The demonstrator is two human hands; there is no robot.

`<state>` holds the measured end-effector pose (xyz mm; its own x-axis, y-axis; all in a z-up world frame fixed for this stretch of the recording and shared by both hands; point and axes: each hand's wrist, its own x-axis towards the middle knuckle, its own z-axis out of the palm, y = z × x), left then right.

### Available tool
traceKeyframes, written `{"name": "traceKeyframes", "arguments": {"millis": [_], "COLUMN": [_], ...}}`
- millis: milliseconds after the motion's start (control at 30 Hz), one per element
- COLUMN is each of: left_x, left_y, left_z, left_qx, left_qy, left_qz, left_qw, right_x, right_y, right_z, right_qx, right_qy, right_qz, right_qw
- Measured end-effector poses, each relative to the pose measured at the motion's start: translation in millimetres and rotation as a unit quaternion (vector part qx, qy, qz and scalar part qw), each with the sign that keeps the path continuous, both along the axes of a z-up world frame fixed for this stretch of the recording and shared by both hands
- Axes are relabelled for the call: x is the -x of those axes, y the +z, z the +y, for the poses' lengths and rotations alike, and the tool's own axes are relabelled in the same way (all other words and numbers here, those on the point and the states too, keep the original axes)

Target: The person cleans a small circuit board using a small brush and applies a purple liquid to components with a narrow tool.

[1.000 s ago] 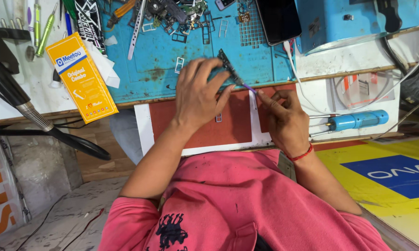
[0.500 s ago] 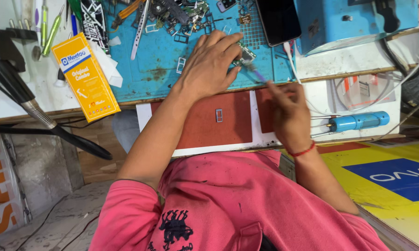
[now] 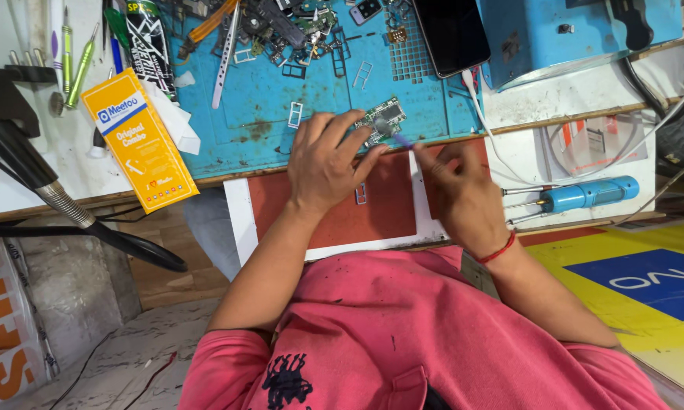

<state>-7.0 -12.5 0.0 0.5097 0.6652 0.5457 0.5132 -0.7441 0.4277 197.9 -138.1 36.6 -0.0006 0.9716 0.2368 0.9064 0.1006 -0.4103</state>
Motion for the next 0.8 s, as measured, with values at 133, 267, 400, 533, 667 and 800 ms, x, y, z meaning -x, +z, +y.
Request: {"name": "traceKeyframes", "arguments": {"millis": [133,267,400,533,667,800], "left_x": [-1,2,3,2,2,4], "left_y": [-3,-4,-5,-3,-8,-6], "left_z": [-5,-6,-5,-5,-5,-6], "left_qx": [-0.033,-0.032,-0.03,-0.034,-0.032,-0.038], "left_qy": [0.026,0.033,0.025,0.026,0.024,0.024], "left_qz": [0.009,0.005,-0.004,-0.008,-0.01,-0.013], "left_qw": [0.999,0.999,0.999,0.999,0.999,0.999], "right_x": [2,10,4,11,1,0], "right_y": [5,4,7,12,16,23], "right_z": [8,8,12,14,11,-2], "right_qx": [0.016,0.037,0.027,0.029,0.057,0.105], "right_qy": [-0.024,-0.029,-0.032,-0.028,-0.029,-0.004], "right_qz": [-0.002,-0.022,-0.036,-0.077,-0.099,-0.081], "right_qw": [1.0,0.999,0.998,0.996,0.993,0.991]}}
